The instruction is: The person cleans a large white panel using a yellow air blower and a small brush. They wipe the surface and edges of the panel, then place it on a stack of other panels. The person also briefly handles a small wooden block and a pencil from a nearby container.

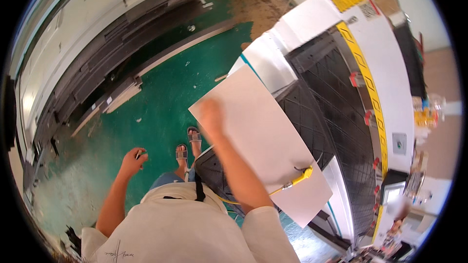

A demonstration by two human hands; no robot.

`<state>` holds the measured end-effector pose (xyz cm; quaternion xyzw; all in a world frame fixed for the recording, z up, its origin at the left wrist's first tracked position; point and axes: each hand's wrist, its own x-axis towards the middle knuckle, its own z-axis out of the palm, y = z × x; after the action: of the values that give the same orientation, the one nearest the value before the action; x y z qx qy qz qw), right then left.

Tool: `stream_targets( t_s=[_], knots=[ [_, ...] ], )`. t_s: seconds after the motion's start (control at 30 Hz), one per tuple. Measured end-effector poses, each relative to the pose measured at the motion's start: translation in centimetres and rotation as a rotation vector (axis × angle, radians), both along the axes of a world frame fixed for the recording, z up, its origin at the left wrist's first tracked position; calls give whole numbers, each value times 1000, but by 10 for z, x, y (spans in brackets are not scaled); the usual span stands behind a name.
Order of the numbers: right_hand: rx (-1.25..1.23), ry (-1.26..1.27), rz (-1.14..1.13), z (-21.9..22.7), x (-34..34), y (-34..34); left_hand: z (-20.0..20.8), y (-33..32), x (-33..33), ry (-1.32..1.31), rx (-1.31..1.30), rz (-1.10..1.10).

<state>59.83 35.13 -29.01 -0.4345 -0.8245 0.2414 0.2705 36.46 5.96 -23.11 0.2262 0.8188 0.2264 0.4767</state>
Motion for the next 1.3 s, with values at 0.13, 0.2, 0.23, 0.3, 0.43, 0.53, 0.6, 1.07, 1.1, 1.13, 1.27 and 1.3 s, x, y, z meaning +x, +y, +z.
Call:
stream_targets(
  t_s=[0.13,0.2,0.23,0.3,0.43,0.53,0.6,1.07,1.1,1.13,1.27,1.3],
  knots=[
    [-373,-16,546,35,-33,-142,2,-19,-17,-28,174,127],
    [-349,107,348,62,-14,-159,20,-19,-17,-10,243,120],
    [-362,141,248,78,4,-163,24,-21,-12,-14,310,113],
    [-364,150,56,114,53,-159,41,-6,-7,-44,275,-30],
    [14,205,-293,156,189,-136,32,39,31,127,478,-463],
    [-32,211,-641,199,302,-136,97,84,100,108,618,-717],
    [38,289,-831,232,369,-139,141,111,155,82,692,-875],
    [1025,-10,-727,422,711,29,379,353,615,332,1634,-1278],
    [1008,-40,-753,432,720,48,390,373,642,383,1725,-1243],
    [1050,-57,-727,436,729,74,404,392,664,455,1811,-1208],
    [1144,-224,-702,418,786,150,414,461,770,564,2030,-1036],
    [1144,-262,-696,412,791,165,412,478,789,580,2081,-1004]
  ],
)
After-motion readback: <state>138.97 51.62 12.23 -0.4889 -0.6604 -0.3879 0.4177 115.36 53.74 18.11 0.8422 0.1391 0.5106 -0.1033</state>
